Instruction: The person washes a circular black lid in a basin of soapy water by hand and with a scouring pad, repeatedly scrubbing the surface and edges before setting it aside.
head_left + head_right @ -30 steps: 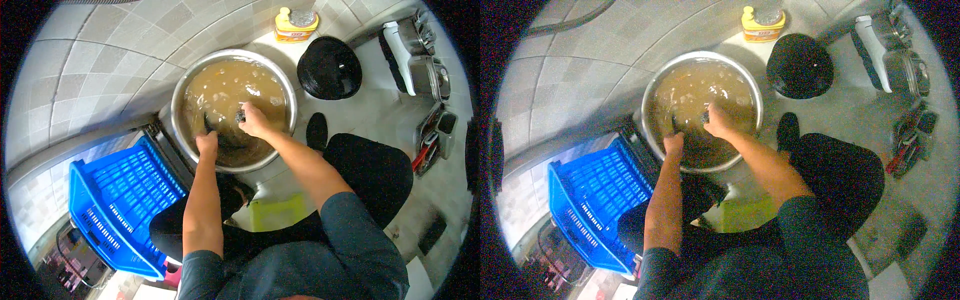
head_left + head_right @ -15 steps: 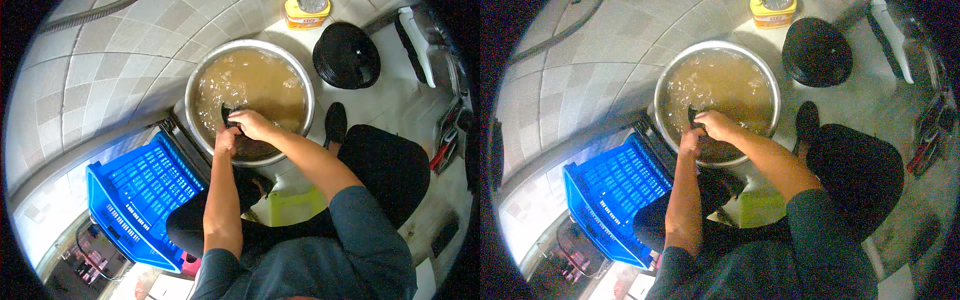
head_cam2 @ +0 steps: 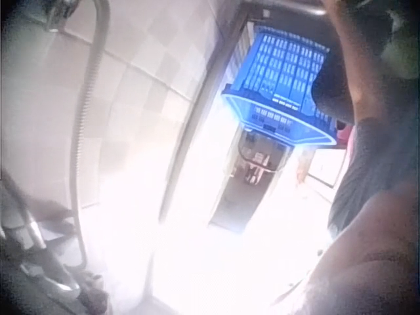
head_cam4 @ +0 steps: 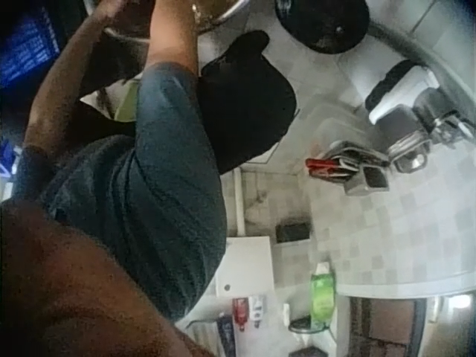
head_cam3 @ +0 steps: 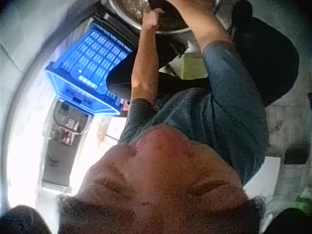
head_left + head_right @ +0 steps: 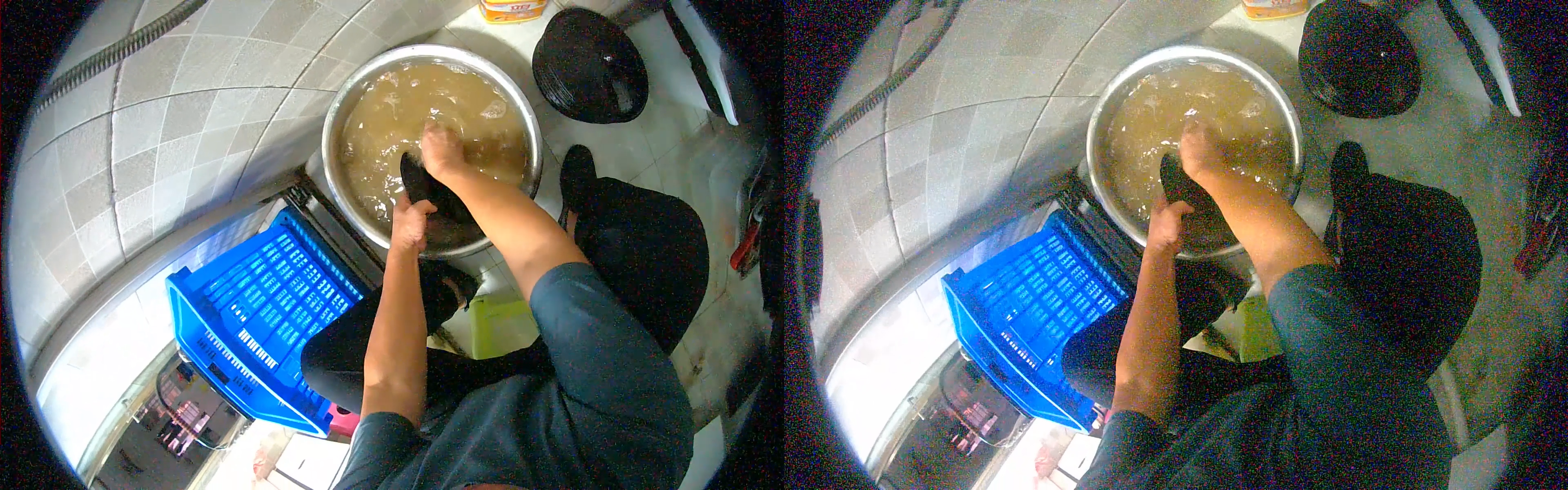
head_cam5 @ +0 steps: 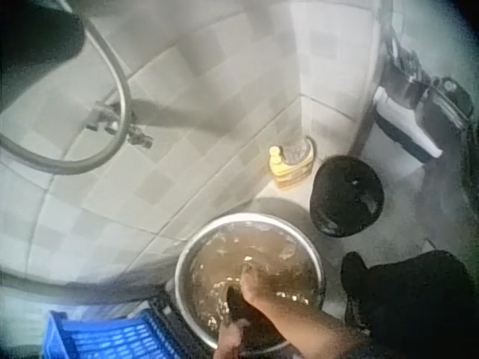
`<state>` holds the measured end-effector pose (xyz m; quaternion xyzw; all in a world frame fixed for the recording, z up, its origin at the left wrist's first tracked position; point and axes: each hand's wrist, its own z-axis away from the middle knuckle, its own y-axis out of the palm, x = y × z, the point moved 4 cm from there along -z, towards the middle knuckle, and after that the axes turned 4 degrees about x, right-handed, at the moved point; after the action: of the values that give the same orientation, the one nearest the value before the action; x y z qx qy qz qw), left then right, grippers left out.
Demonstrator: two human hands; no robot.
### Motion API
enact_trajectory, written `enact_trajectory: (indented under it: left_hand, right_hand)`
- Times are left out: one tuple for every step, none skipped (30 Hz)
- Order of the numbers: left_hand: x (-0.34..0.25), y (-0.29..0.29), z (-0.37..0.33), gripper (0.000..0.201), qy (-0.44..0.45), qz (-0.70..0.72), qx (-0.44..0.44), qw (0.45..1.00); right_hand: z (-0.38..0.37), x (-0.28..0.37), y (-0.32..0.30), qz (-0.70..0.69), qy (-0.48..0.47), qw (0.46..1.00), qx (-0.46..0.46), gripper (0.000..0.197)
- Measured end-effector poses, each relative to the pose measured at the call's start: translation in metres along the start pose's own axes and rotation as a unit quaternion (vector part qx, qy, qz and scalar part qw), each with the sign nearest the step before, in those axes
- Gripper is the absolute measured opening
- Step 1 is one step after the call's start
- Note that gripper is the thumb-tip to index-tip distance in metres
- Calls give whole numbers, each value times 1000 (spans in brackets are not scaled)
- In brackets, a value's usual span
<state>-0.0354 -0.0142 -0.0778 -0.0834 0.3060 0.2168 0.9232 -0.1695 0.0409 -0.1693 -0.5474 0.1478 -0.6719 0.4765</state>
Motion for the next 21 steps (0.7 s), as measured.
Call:
enact_trajectory:
  left_hand:
    - [0, 2, 2, 41, -18, 18, 18, 1000]
    - [2, 3, 0, 41, -15, 22, 23, 999]
    - [4, 5, -2, 45, -21, 73, 38, 996]
    - [7, 9, -5, 49, -28, 124, 57, 990]
    - [22, -14, -13, 50, -47, 181, 25, 982]
    - [33, -38, -21, 50, -58, 232, 70, 968]
    - [38, -53, -26, 51, -71, 282, 119, 949]
    - [38, -35, -25, 51, -63, 301, 142, 941]
    - [38, -30, -25, 49, -56, 319, 135, 936]
    - [40, -24, -27, 48, -59, 354, 135, 924]
    - [44, -34, -32, 47, -54, 386, 127, 912]
    - [47, -38, -36, 44, -67, 404, 108, 906]
    - [52, -43, -39, 34, -84, 407, 68, 907]
    - [56, -47, -42, 28, -87, 352, 16, 932]
    - [57, -54, -42, 23, -88, 294, -37, 951]
    - [56, -62, -41, 18, -88, 309, -48, 946]
    - [55, -50, -37, 18, -91, 308, -42, 946]
    - [48, -36, -28, 16, -84, 221, -90, 968]
    - [37, -25, -16, 16, -70, 130, -141, 979]
    - [30, -12, -7, 13, -75, 192, -167, 964]
    - [27, -11, -2, 13, -70, 188, -169, 965]
  right_hand:
    - [1, 7, 0, 32, -18, 999, 4, 19]
    - [0, 9, -3, 68, -35, 997, 3, 16]
    - [7, 10, -8, 21, -83, 996, -30, 13]
    - [13, 7, -7, 13, -98, 995, 18, 14]
    - [23, 31, -9, -4, -127, 990, 68, 15]
    - [38, 53, -12, -49, -150, 983, 94, 15]
    - [53, 66, -15, -91, -168, 974, 120, 16]
    - [62, 46, -16, -81, -183, 970, 141, 15]
    - [69, 39, -18, -90, -139, 971, 173, 16]
    - [75, 30, -21, -61, -128, 969, 204, 16]
    - [83, 35, -27, -38, -126, 963, 236, 16]
    - [90, 31, -31, -46, -121, 960, 246, 17]
    - [98, 28, -34, -39, -103, 962, 249, 16]
    - [103, 26, -39, -30, -90, 963, 251, 16]
    - [109, 26, -42, -22, -79, 964, 254, 16]
    - [113, 30, -47, -7, -84, 966, 243, 16]
    - [114, 19, -50, -4, -79, 968, 240, 16]
    - [113, -1, -51, -5, -54, 970, 235, 17]
    - [112, -15, -52, -9, -35, 972, 231, 18]
    - [109, -26, -52, 3, -38, 979, 199, 18]
    - [107, -29, -50, -3, -40, 980, 196, 18]
